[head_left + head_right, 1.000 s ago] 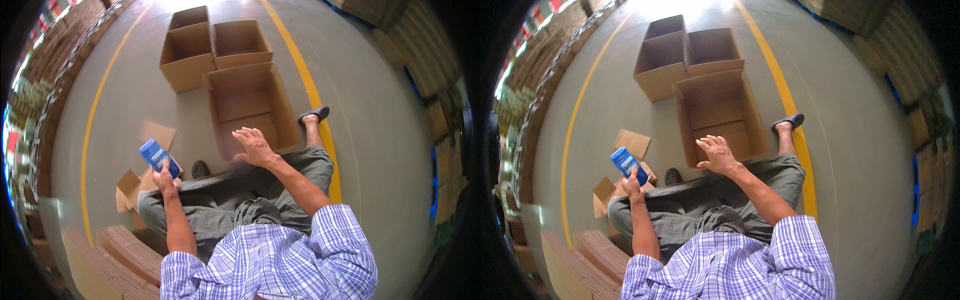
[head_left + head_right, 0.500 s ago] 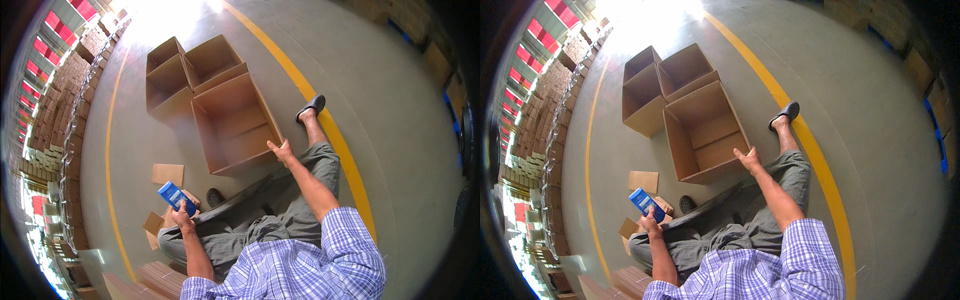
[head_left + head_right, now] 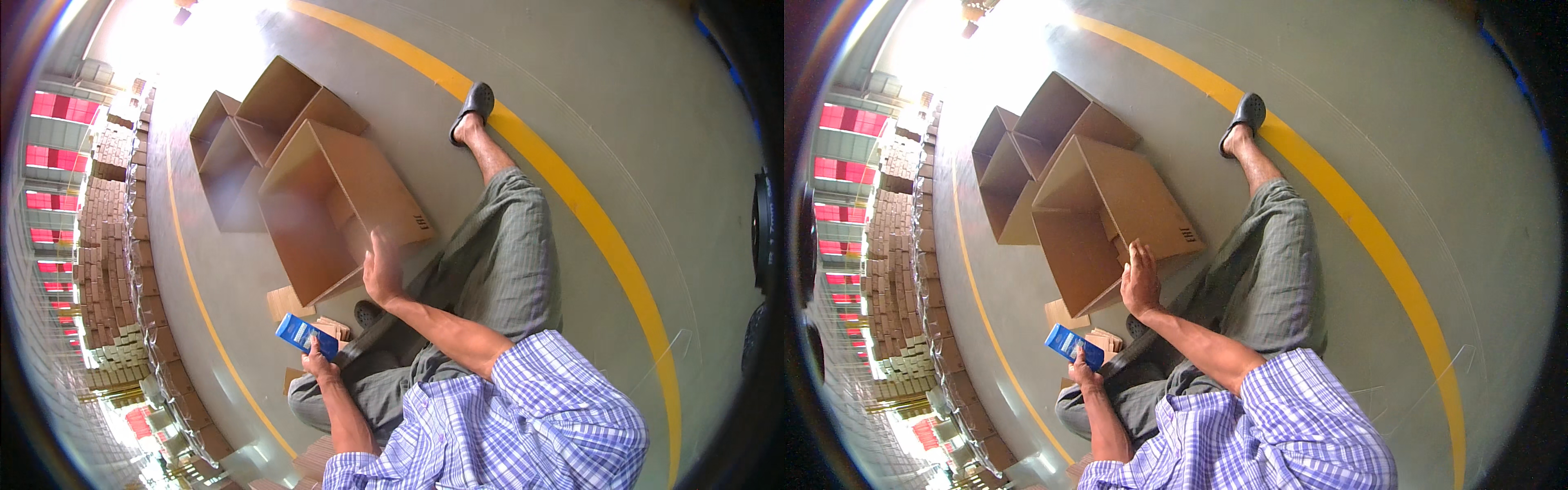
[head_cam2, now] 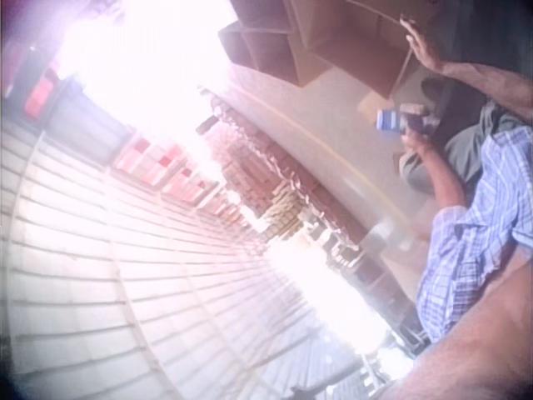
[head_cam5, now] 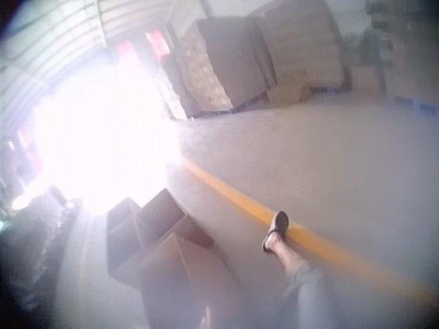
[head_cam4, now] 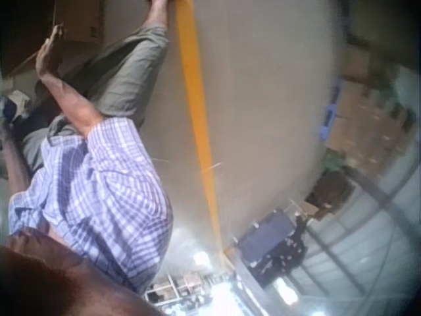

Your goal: The person sits on the floor and assembles flat cardboard sheets into boxes. They fold the panels into shape and seal the seams using a handheld tape dispenser. Completed boxes are placed aside in a small stack.

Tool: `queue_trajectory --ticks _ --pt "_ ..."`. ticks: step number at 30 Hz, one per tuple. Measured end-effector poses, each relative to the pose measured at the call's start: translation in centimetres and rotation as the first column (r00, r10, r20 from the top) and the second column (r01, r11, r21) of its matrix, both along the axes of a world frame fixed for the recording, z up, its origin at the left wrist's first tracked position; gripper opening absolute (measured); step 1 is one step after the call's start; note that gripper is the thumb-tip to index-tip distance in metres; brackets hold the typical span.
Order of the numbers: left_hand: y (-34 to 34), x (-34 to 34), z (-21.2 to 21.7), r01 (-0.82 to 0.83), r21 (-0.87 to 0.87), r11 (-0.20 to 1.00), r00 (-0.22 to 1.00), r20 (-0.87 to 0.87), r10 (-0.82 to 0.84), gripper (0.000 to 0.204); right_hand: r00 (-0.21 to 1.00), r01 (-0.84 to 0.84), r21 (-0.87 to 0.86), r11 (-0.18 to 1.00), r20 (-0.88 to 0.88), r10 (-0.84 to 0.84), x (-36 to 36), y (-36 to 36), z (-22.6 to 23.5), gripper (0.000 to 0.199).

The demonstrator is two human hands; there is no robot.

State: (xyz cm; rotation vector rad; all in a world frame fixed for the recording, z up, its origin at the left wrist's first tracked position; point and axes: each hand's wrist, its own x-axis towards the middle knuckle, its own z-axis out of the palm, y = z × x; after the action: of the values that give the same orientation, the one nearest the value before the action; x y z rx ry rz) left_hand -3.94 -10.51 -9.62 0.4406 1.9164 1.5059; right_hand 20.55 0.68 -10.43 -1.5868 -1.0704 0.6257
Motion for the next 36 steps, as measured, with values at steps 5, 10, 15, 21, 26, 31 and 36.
queue_trajectory --ticks 5,10,15,21,26,31,36 --pt "-0.4 -0.4 -0.1 -0.016 -0.017 1.000 1.000 0.012 0.016 0.024 0.992 0.055 -0.158 0.986 -0.101 -0.071 2.3 1.1 -3.2 0.049" --pt "-0.3 -0.7 1.2 -0.040 0.145 0.989 0.999 0.004 0.040 0.025 0.982 -0.108 -0.515 0.850 -0.189 0.010 6.8 4.3 -7.1 0.050" --pt "-0.9 -3.4 7.6 -0.075 0.325 0.943 0.990 -0.090 0.109 0.022 0.884 -0.181 -0.528 0.830 -0.457 -0.098 9.3 6.3 -7.9 0.043" --pt "-4.8 -7.8 11.7 -0.173 0.383 0.907 0.916 -0.276 0.291 0.024 0.886 -0.175 -0.486 0.856 -0.457 -0.078 16.1 7.5 -7.7 0.039" --pt "-9.2 -10.9 6.0 -0.344 0.283 0.895 0.848 -0.316 0.426 0.032 0.889 -0.170 -0.456 0.874 -0.454 -0.064 17.1 10.8 -8.3 0.044" --pt "-14.9 -11.9 -1.6 -0.475 -0.026 0.880 0.839 -0.315 0.444 0.036 0.914 -0.195 -0.489 0.851 -0.406 -0.024 17.5 14.6 -8.8 0.050" --pt "-18.5 -9.9 -6.1 -0.444 0.010 0.896 0.849 -0.315 0.424 0.045 0.911 -0.189 -0.460 0.868 -0.411 -0.020 19.0 16.1 -8.7 0.038"
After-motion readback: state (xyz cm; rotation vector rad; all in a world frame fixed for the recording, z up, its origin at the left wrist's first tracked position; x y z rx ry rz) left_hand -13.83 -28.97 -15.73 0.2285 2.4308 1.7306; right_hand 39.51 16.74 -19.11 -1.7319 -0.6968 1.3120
